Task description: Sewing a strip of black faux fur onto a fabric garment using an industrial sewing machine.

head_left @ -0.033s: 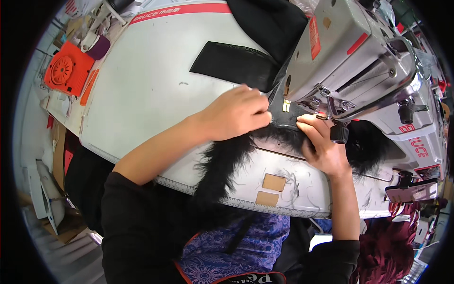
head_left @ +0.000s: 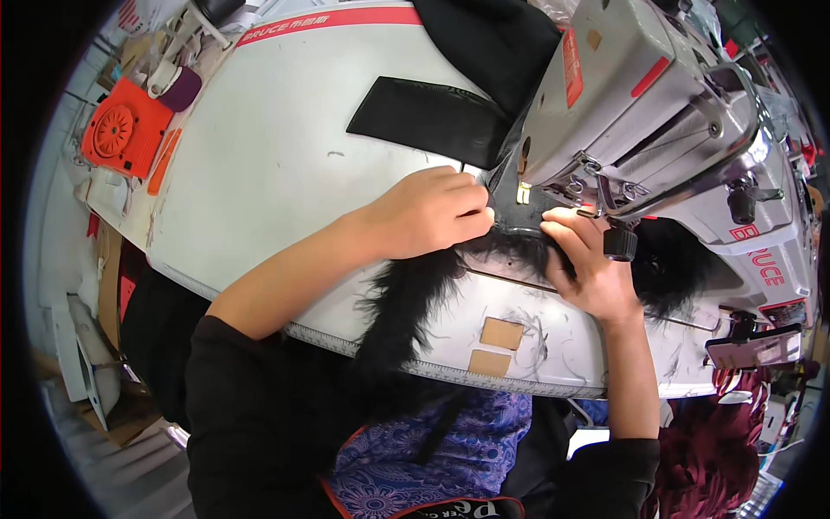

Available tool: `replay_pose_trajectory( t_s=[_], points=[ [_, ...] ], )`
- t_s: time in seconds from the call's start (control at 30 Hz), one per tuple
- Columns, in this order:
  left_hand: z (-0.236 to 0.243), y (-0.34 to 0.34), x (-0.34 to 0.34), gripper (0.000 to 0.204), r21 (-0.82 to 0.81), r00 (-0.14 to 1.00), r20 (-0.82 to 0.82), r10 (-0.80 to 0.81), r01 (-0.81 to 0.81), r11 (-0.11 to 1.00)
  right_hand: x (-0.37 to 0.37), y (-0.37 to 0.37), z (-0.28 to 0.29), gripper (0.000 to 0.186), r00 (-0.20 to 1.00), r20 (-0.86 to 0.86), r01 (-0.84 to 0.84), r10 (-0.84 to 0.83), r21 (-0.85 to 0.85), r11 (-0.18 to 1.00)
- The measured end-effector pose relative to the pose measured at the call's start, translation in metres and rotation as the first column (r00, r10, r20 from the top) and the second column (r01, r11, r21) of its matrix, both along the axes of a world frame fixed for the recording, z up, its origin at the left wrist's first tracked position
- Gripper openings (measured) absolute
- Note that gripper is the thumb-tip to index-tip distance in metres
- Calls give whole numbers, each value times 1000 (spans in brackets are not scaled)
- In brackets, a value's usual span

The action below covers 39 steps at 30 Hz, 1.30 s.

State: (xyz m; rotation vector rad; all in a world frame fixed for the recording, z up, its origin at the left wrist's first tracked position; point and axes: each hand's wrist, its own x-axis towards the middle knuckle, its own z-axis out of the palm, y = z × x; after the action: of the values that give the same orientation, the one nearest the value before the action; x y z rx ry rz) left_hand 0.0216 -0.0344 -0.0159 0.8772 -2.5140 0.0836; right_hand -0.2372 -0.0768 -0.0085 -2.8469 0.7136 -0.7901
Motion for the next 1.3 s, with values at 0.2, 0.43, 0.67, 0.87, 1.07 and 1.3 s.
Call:
replay_pose_trajectory(
  t_s=[0.2, 0.43, 0.67, 0.87, 1.07, 1.3],
  points=[
    [2, 3, -7, 23, 80, 963, -169, 211, -200, 976, 11, 4, -5, 35, 1000, -20, -12, 11, -74, 997],
    [4, 7, -17, 18, 225, 920, -82, 383, -357, 906, 13, 3, -10, 32, 998, -21, 58, -58, 2, 998],
    [16, 15, -8, 18, 481, 882, -117, 455, -351, 804, 30, 16, -2, 40, 993, -44, 111, -109, 44, 993],
    [20, 4, 5, 16, 764, 845, -215, 490, -167, 623, 16, 22, 5, 37, 991, -46, 121, -124, -55, 991],
    [16, 22, 22, 15, 843, 803, -241, 544, -105, 528, -65, 92, 30, 17, 962, 236, 205, -141, -275, 939],
    [27, 30, 26, 9, 921, 778, -51, 626, -206, 331, -324, 72, -3, 22, 289, 282, 954, -915, -160, 252]
  ],
)
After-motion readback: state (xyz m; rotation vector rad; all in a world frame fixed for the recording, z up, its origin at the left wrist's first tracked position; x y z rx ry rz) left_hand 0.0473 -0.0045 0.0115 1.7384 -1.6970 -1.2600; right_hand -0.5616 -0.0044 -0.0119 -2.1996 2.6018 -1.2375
